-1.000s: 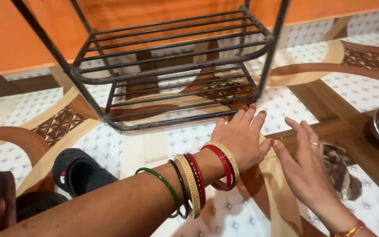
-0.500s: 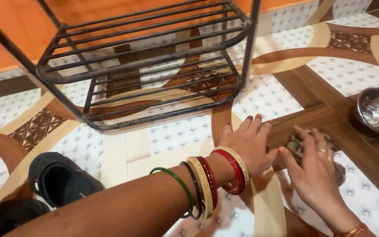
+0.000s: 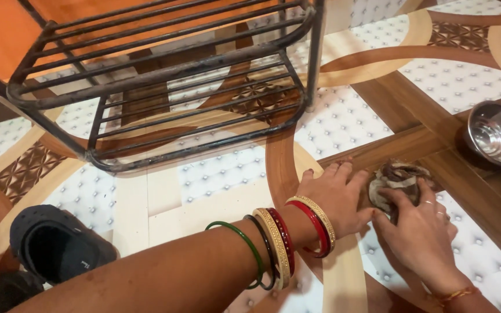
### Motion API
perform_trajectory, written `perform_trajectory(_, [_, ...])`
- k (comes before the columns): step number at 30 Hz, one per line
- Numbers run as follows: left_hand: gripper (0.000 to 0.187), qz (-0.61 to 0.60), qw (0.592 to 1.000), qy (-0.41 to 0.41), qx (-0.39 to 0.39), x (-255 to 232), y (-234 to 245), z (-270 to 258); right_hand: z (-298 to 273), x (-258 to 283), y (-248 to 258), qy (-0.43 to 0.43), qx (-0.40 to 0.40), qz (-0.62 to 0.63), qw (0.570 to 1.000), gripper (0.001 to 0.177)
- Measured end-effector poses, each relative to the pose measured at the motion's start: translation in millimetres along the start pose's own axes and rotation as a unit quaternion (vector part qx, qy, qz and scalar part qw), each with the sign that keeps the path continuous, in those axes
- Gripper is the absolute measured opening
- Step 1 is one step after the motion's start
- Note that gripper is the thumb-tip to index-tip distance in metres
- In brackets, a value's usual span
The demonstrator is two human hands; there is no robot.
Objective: The person sits on the floor and wipes several pairs of shoes with a cloth, then places them on a metal shoe rack. The shoes include black clogs, black sneakers, and sandals.
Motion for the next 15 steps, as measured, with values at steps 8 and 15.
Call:
perform_trajectory(8, [0.081,-0.015,1.000,-0.013,-0.020,2.0,0.8,-4.6,-14.1,11.1,33.6,0.067,-0.071,0.089,0.991,0.039])
perform_trajectory(15, [0.076,-0.038,0.998,-0.020,-0.054,4.3,16.2,-24.2,-30.9,37.8,54.4,0.098,-0.092,0.234,0.963,0.034])
Point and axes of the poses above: each hand's wrist, its own z-axis towards the middle knuckle, its own y-axis out of the back of the hand, x = y × z, the point moved 10 cm from there along z, towards the middle knuckle, and after that the axes turned 14 degrees about x, right-handed, at the moved point
